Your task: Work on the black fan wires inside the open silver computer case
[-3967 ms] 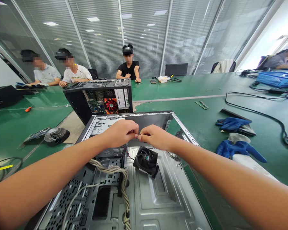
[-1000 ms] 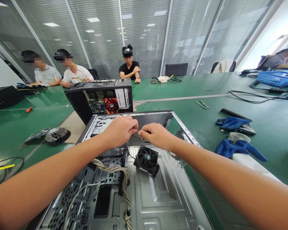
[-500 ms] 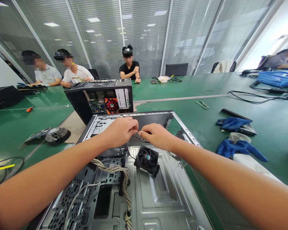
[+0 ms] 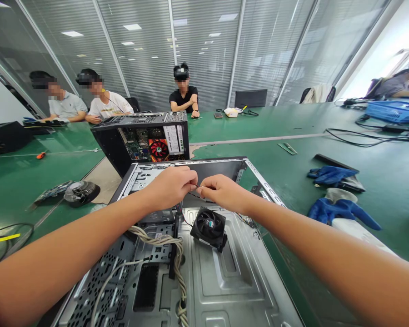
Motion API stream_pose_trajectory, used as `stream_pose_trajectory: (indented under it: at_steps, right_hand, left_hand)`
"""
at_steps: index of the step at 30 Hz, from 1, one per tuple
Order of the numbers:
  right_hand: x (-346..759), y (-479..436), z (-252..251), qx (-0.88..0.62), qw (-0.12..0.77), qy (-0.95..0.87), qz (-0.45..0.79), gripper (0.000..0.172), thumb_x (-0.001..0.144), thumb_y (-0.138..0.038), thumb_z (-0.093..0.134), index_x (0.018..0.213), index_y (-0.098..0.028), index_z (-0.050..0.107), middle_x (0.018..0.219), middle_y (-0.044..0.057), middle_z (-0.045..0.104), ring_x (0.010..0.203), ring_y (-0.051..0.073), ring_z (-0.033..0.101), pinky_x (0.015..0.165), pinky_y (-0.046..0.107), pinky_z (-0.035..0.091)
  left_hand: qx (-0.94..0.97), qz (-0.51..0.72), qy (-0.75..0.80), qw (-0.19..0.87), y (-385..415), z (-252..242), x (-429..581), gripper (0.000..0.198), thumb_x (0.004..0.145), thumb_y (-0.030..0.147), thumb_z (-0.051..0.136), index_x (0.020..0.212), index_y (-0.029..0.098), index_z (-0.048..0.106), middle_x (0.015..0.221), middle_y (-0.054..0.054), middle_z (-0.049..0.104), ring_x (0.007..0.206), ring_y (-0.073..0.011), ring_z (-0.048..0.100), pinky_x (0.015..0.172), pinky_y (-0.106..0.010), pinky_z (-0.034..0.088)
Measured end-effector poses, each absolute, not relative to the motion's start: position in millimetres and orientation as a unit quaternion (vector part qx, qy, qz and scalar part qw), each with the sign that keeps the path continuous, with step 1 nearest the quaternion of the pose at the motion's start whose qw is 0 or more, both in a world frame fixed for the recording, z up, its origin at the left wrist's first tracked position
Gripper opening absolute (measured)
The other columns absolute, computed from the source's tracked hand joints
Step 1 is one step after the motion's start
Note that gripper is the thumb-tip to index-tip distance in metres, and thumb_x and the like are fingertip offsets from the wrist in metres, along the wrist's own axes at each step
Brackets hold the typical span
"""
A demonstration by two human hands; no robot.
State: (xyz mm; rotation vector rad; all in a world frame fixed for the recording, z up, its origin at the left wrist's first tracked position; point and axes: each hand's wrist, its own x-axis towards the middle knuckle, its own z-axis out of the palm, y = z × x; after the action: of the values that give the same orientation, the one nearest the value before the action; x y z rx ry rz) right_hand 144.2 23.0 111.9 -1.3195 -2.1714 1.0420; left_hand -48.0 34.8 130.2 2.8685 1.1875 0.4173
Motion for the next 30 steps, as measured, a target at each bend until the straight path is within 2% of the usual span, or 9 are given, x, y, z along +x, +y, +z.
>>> stream_pose_trajectory:
  at_steps: [8,14,19,24,30]
  right_hand:
    - [142.7,22.3,113.7,-0.477,0.192,-0.771,0.376,0.027,0.083,-0.039,0.051,0.071,-0.017,0.06,0.055,-0.006,0.035,0.052,0.01,0.029,0.051,0.026,0.023]
    - [140.8,20.5,113.6,-0.479,0.218,-0.73,0.436,0.032,0.086,-0.042,0.047,0.067,-0.018,0.056,0.051,-0.006,0.035,0.048,0.009,0.027,0.048,0.026,0.021]
    - [141.8,20.4,113.9,-0.472,0.221,-0.727,0.447,0.029,0.085,-0.041,0.051,0.067,-0.018,0.053,0.051,-0.007,0.032,0.048,0.009,0.024,0.048,0.026,0.019]
    - [143.1,20.1,116.2,-0.47,0.214,-0.737,0.437,0.026,0.082,-0.037,0.057,0.065,-0.018,0.053,0.056,-0.005,0.042,0.05,0.008,0.03,0.05,0.026,0.022]
    - [143.2,22.3,111.7,-0.468,0.232,-0.685,0.509,0.023,0.081,-0.037,0.06,0.068,-0.019,0.054,0.052,-0.006,0.04,0.049,0.009,0.029,0.049,0.027,0.02]
  left_hand:
    - [0.913,0.147,0.381,0.022,36.2,128.8,-49.1,0.014,0.088,0.02,0.048,0.081,0.019,0.061,0.081,-0.002,0.06,0.073,-0.0161,0.055,0.067,-0.029,0.038]
    - [0.915,0.139,0.378,0.027,36.6,129.5,-48.4,0.017,0.091,0.022,0.047,0.084,0.018,0.062,0.083,-0.003,0.061,0.075,-0.0164,0.055,0.067,-0.029,0.039]
    - [0.916,0.132,0.378,0.021,36.9,129.8,-48.5,0.017,0.091,0.02,0.046,0.085,0.018,0.062,0.084,-0.004,0.061,0.076,-0.0168,0.055,0.067,-0.029,0.039]
    - [0.915,0.131,0.38,0.027,36.8,130.2,-48.4,0.016,0.089,0.019,0.046,0.083,0.019,0.061,0.083,-0.003,0.06,0.075,-0.0164,0.054,0.066,-0.029,0.038]
    - [0.913,0.152,0.377,0.035,36.6,129.9,-49.0,0.015,0.089,0.019,0.046,0.083,0.019,0.061,0.081,-0.003,0.058,0.073,-0.016,0.053,0.066,-0.029,0.037]
